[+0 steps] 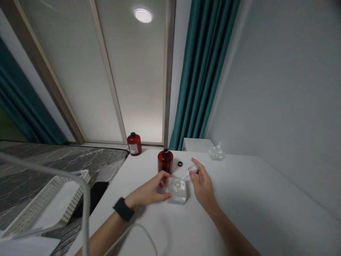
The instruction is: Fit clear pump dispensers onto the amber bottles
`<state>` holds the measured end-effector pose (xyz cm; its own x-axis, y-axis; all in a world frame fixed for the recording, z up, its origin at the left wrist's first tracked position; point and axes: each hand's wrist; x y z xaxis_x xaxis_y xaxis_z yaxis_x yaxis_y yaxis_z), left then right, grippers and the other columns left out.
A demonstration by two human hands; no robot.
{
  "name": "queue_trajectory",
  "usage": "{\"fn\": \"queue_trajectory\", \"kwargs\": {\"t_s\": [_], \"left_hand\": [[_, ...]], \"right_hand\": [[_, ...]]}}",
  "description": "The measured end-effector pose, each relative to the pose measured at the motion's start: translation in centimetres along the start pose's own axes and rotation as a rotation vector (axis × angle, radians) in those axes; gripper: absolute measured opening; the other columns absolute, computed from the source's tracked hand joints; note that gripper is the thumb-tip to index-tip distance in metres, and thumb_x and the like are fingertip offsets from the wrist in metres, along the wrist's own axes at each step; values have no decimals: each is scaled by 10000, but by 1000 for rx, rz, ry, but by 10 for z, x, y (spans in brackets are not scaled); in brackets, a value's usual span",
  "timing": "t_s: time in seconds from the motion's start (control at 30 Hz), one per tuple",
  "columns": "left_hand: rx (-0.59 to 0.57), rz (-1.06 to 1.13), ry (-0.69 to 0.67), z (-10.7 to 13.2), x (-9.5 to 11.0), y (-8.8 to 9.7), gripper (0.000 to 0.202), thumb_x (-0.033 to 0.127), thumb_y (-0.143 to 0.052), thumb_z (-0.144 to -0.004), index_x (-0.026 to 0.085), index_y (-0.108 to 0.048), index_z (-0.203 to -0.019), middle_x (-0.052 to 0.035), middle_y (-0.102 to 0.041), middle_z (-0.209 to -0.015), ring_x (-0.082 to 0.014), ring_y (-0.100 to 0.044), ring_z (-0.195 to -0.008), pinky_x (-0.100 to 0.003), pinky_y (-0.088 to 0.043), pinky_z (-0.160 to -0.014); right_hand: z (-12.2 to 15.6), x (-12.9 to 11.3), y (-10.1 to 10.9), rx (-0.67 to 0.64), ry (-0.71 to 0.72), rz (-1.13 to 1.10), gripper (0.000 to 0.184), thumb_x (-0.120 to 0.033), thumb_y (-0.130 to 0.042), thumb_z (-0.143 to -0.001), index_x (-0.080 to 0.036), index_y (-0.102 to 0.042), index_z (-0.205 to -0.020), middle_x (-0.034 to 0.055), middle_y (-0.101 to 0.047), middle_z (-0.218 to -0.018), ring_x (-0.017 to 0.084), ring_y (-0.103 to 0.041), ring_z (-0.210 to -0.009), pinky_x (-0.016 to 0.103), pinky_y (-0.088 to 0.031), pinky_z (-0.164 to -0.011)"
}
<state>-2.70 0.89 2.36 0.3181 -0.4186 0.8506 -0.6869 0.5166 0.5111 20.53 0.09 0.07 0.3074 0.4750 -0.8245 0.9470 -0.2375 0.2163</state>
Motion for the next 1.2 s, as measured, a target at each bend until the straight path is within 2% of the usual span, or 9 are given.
{"fn": "queue_trajectory", "kwargs": {"t_s": [0.17, 0.3, 0.37, 0.5, 0.67, 0.77, 0.93, 1.1, 1.2], "left_hand": [[0, 0, 12, -1, -4, -1, 439, 281, -696, -831, 198, -454, -1189, -55, -549, -1099, -206, -546, -991, -366, -469, -906], [-3, -3, 8, -1, -4, 0, 423, 276, -692, -829, 193, -460, -1173, -55, -551, -1097, -205, -545, -986, -357, -464, -899], [-1, -3, 17, -1, -2, 0, 426, 275, -691, -827, 194, -459, -1175, -57, -554, -1097, -205, -546, -986, -352, -465, -893], [2, 0, 36, -1, -1, 0, 446, 268, -692, -815, 202, -454, -1186, -51, -554, -1094, -206, -546, -990, -350, -461, -894], [0, 2, 24, -1, -4, -1, 428, 283, -694, -823, 201, -462, -1174, -52, -555, -1102, -210, -546, -994, -355, -453, -906], [-2, 5, 34, -1, -4, -1, 439, 279, -693, -822, 199, -460, -1185, -49, -552, -1095, -206, -547, -993, -346, -457, -897], [0, 3, 23, -1, -3, 0, 430, 291, -693, -828, 202, -460, -1178, -57, -554, -1108, -208, -541, -1004, -357, -457, -911], [-5, 7, 41, -1, -2, -1, 446, 286, -692, -822, 199, -452, -1188, -57, -544, -1103, -212, -541, -999, -353, -454, -902], [-2, 4, 34, -1, -3, -1, 448, 283, -694, -820, 195, -453, -1187, -60, -545, -1104, -216, -543, -1002, -353, -449, -907]], "right_hand": [[-1, 3, -2, -70, -18, -16, 441, -319, -522, -956, -210, -525, -1383, 119, -632, -1283, 209, -649, -989, 394, -516, -944], [-2, 3, -1, -9, -42, -33, 454, -336, -525, -954, -194, -517, -1386, 136, -626, -1300, 214, -651, -1013, 391, -520, -943], [-1, 2, -1, 7, -46, -47, 467, -341, -526, -953, -183, -508, -1392, 138, -641, -1268, 214, -656, -1005, 385, -528, -933], [0, 0, -2, -69, -36, -69, 452, -334, -524, -952, -180, -530, -1376, 116, -691, -1142, 205, -672, -944, 362, -554, -881], [0, -1, -2, 14, -38, -57, 459, -349, -533, -952, -183, -527, -1380, 100, -703, -1080, 196, -673, -900, 343, -565, -850], [1, -1, -3, -29, -39, -72, 456, -345, -537, -949, -186, -535, -1376, 92, -712, -1037, 197, -680, -886, 339, -572, -837], [2, -3, -3, 29, -18, -52, 445, -338, -533, -950, -186, -541, -1368, 121, -687, -1152, 210, -674, -950, 363, -553, -889], [1, 0, -3, -70, -18, -51, 475, -332, -532, -946, -187, -518, -1399, 119, -687, -1145, 200, -670, -907, 360, -562, -859], [0, 2, -2, -73, -24, -61, 473, -334, -540, -944, -186, -528, -1393, 109, -698, -1104, 202, -667, -922, 359, -556, -871]]}}
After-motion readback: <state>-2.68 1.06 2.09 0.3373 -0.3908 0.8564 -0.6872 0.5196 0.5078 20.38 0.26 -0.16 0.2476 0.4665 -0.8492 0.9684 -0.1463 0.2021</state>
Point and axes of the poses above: each hand's wrist, its own z-axis away from the middle knuckle, its own y-axis out of the back of the hand, x = y × z
